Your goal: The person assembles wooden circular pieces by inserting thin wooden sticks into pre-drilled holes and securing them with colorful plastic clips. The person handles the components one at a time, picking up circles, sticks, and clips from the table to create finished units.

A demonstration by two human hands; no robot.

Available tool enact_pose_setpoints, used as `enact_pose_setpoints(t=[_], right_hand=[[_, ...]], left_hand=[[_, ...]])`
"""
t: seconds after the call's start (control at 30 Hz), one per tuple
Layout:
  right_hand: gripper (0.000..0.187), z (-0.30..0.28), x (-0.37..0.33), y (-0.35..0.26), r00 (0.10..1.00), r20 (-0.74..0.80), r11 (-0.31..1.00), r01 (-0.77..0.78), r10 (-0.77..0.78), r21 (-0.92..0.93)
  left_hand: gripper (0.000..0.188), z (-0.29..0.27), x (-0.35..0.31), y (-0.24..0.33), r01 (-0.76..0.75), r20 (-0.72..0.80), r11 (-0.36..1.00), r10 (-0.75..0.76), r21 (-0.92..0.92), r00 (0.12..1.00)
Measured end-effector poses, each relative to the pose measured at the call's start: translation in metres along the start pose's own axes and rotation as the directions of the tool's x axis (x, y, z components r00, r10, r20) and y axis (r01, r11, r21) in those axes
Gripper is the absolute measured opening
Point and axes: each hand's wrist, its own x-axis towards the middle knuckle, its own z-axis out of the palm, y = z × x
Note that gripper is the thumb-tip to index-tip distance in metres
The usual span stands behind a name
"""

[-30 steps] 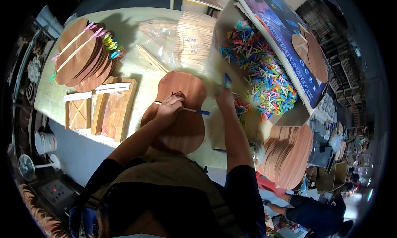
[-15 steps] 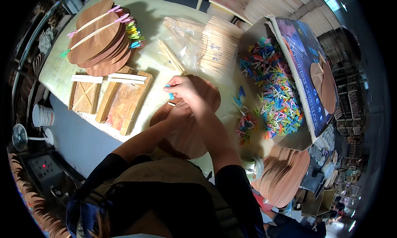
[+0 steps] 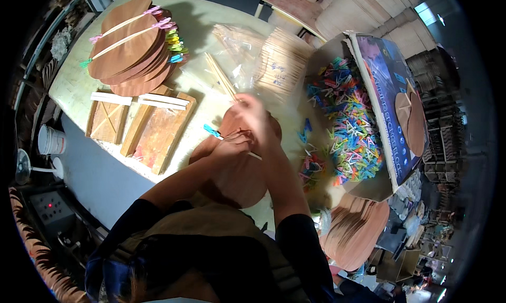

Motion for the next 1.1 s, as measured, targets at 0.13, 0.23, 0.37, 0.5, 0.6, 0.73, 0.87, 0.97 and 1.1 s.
enact_pose_setpoints(t=[0.13, 0.23, 0.37, 0.5, 0.6, 0.73, 0.87, 0.97, 1.1], right_hand=[[0.048, -0.132, -0.030, 0.037, 0.775, -0.510, 0.426, -0.345, -0.372, -0.836], [0.059, -0.174, -0.076, 0.091, 0.821, -0.544, 0.183, -0.516, -0.173, -0.837], [0.049, -0.167, -0.117, 0.116, 0.862, -0.339, 0.323, -0.220, -0.377, -0.920], [0.033, -0.115, -0.161, 0.120, 0.820, -0.248, 0.235, -0.143, -0.516, -0.961], [0.025, -0.076, -0.194, 0.102, 0.804, -0.214, 0.222, -0.105, -0.554, -0.969], [0.024, -0.066, -0.220, 0.091, 0.853, -0.273, 0.438, -0.059, -0.445, -0.897], [0.024, -0.064, -0.219, 0.090, 0.862, -0.235, 0.347, -0.074, -0.448, -0.935], [0.022, -0.048, -0.216, 0.074, 0.841, -0.224, 0.132, -0.183, -0.493, -0.974], [0.023, -0.066, -0.228, 0.101, 0.872, -0.308, 0.133, -0.278, -0.379, -0.951]], left_hand=[[0.010, -0.002, -0.005, -0.005, -0.016, 0.014, 0.999, 0.016, -0.051, 1.000], [0.010, -0.008, 0.001, -0.003, -0.024, 0.028, 0.994, 0.027, -0.107, 0.999], [0.009, -0.018, 0.004, 0.009, 0.020, 0.079, 0.994, -0.012, -0.106, 0.997], [0.024, -0.054, -0.011, 0.015, 0.289, 0.209, 0.957, -0.275, -0.037, 0.938], [0.022, -0.113, -0.032, 0.008, 0.394, -0.190, 0.918, -0.393, -0.034, 0.900], [0.009, -0.207, -0.091, -0.070, 0.517, -0.791, 0.789, -0.531, -0.331, 0.304], [0.021, -0.297, -0.163, -0.176, 0.550, -0.733, 0.501, -0.568, -0.669, -0.375], [0.022, -0.339, -0.207, -0.221, 0.541, -0.661, 0.407, -0.605, -0.736, -0.444], [0.022, -0.343, -0.181, -0.212, 0.396, -0.477, 0.312, -0.762, -0.863, -0.439]])
